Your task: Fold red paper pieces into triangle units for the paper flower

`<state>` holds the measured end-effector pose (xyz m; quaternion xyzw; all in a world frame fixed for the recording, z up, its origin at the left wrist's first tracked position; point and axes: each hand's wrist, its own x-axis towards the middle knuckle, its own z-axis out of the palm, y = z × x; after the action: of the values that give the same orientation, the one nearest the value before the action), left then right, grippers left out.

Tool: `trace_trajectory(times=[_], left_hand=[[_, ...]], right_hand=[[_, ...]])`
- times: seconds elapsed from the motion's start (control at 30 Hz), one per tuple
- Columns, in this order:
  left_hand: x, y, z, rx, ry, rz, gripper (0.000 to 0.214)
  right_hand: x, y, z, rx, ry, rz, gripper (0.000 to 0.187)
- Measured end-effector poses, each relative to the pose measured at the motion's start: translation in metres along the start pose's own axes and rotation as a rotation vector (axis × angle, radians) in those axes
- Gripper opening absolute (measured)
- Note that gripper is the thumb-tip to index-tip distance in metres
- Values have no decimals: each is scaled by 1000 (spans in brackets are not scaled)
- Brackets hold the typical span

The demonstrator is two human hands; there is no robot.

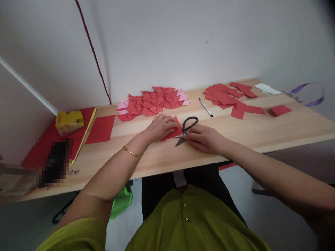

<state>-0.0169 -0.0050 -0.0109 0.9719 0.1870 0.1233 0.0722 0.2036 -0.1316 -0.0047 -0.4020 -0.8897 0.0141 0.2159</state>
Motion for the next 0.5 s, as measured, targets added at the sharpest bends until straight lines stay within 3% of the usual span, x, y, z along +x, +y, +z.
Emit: trace_trajectory(times=[0.5], left_hand=[[1,2,-3,-9,-21,-2,28]], right_hand=[[9,-8,10,-19,19,-22,26]])
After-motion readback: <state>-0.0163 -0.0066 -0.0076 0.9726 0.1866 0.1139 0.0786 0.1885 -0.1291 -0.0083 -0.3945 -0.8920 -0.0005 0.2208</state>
